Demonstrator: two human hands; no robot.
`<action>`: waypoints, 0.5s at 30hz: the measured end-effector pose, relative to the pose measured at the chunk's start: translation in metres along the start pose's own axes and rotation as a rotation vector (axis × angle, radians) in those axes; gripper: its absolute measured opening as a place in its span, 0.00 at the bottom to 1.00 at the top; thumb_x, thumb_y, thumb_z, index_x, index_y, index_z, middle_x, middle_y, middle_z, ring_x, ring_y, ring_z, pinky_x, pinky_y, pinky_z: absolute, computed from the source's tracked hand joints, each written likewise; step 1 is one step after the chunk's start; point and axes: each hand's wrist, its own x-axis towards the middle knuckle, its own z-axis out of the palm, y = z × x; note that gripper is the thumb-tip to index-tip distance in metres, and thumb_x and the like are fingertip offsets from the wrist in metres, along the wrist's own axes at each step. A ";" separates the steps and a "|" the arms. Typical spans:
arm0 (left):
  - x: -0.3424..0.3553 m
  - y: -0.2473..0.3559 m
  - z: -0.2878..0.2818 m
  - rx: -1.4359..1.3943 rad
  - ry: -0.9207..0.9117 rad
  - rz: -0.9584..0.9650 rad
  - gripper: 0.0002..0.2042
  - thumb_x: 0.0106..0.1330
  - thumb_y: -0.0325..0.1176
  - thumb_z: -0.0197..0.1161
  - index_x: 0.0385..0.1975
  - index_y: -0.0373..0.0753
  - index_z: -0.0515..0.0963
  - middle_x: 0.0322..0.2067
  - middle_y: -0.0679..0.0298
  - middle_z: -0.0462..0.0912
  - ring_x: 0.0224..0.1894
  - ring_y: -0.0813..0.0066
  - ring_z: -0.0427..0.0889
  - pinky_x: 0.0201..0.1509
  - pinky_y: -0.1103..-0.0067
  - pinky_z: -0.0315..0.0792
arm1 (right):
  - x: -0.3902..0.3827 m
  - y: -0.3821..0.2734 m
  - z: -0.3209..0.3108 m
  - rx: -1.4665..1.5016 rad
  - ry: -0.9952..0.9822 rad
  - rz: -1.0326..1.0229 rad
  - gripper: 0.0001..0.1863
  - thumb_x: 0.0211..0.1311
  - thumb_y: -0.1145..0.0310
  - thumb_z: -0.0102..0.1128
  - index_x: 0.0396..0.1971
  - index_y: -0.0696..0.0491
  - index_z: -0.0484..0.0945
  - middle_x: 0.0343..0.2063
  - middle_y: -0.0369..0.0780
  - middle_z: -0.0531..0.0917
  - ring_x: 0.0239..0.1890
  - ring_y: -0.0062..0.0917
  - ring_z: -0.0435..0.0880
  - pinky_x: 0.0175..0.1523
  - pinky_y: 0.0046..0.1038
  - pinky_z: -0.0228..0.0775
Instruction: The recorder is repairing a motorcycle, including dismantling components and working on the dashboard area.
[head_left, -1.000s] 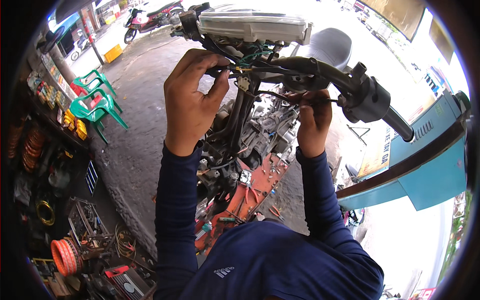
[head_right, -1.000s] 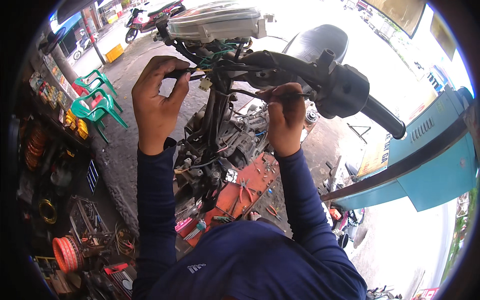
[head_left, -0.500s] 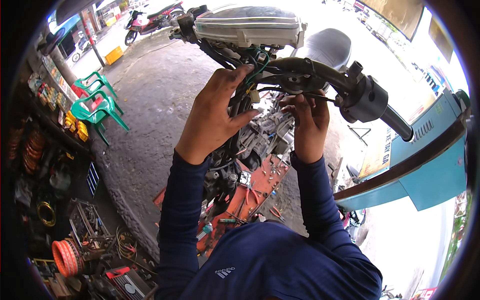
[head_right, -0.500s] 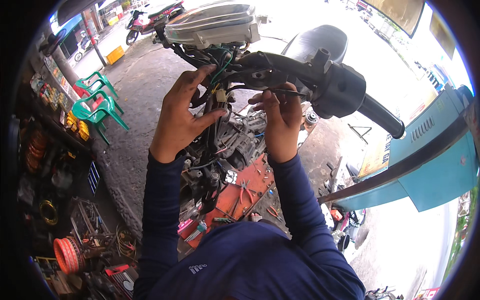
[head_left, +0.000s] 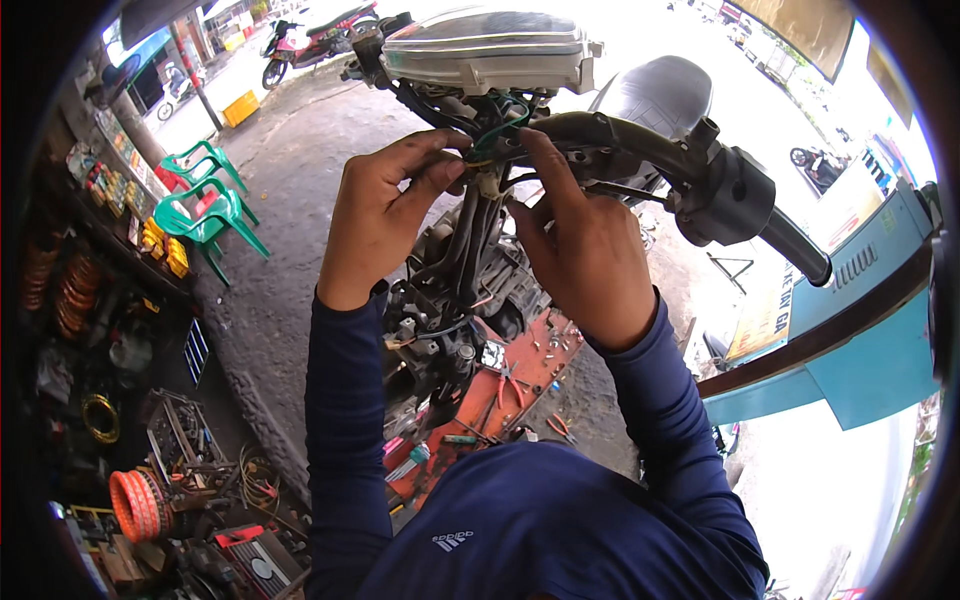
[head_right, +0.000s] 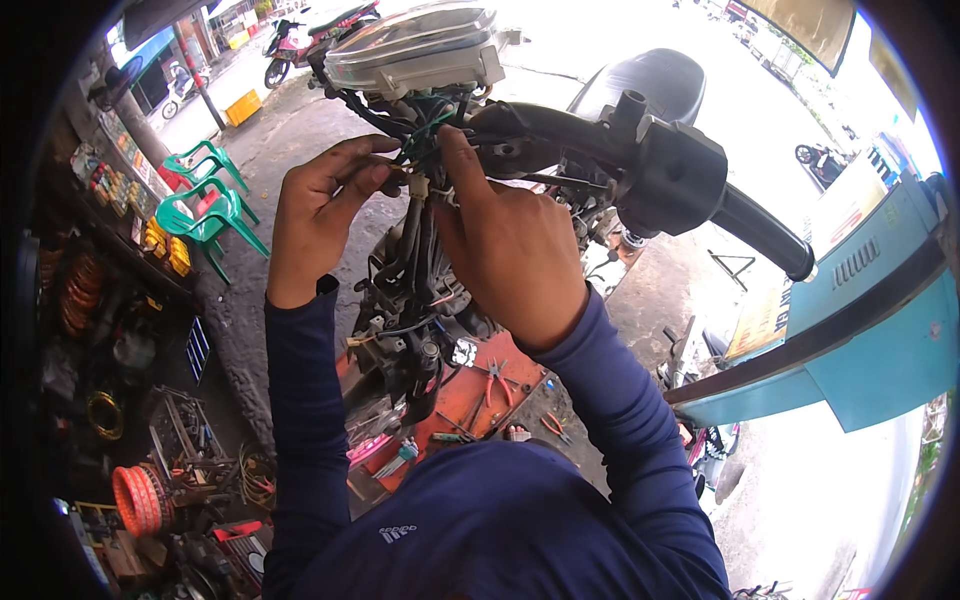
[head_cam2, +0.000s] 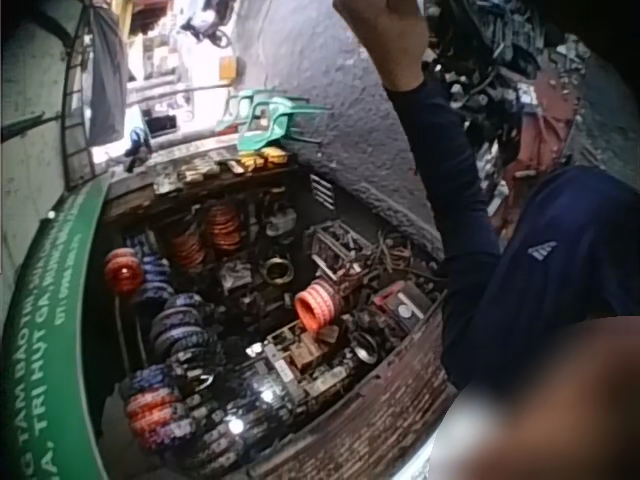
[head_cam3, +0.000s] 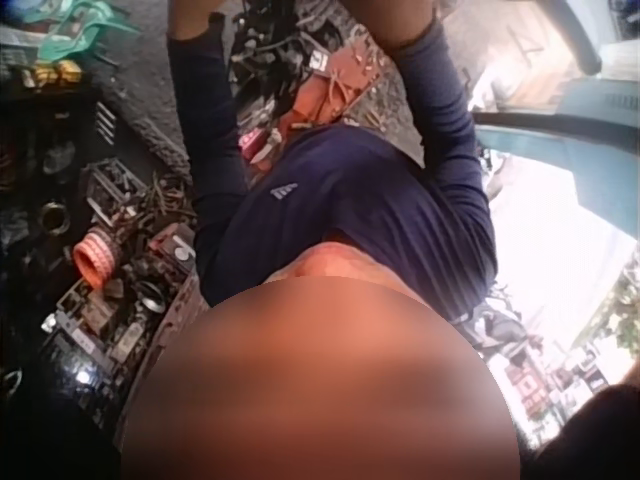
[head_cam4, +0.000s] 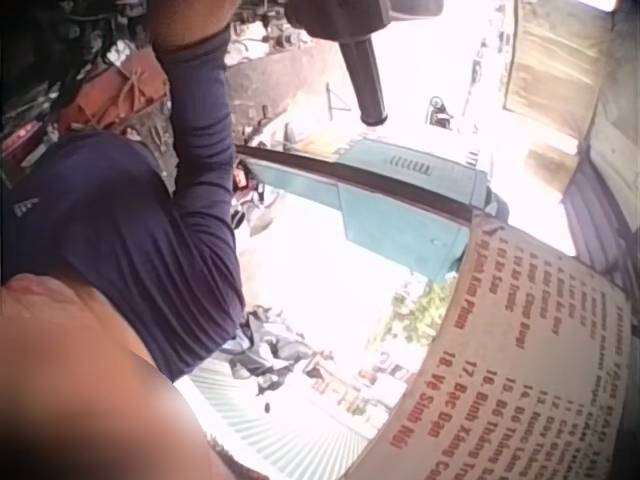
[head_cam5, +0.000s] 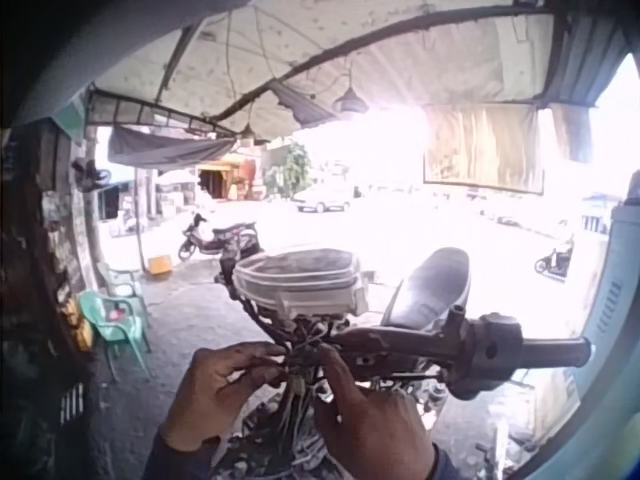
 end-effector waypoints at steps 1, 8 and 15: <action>0.001 0.000 0.000 -0.069 -0.005 -0.011 0.10 0.63 0.25 0.59 0.43 0.31 0.77 0.33 0.58 0.83 0.36 0.81 0.81 0.41 0.82 0.74 | 0.004 0.000 0.002 -0.059 0.028 -0.005 0.21 0.56 0.79 0.56 0.51 0.56 0.68 0.16 0.42 0.79 0.18 0.32 0.81 0.26 0.28 0.69; 0.002 0.001 0.001 -0.128 -0.146 -0.052 0.16 0.59 0.21 0.61 0.48 0.32 0.74 0.38 0.59 0.82 0.40 0.79 0.80 0.44 0.81 0.74 | 0.012 0.001 0.011 0.251 0.088 0.075 0.08 0.60 0.77 0.53 0.38 0.55 0.67 0.13 0.44 0.77 0.17 0.38 0.79 0.22 0.36 0.66; 0.002 0.005 0.016 0.433 0.006 0.322 0.23 0.53 0.24 0.65 0.51 0.31 0.72 0.37 0.54 0.82 0.39 0.71 0.82 0.45 0.78 0.74 | 0.003 -0.003 0.000 0.527 0.021 0.173 0.07 0.62 0.78 0.50 0.39 0.57 0.67 0.12 0.40 0.76 0.15 0.28 0.78 0.22 0.27 0.66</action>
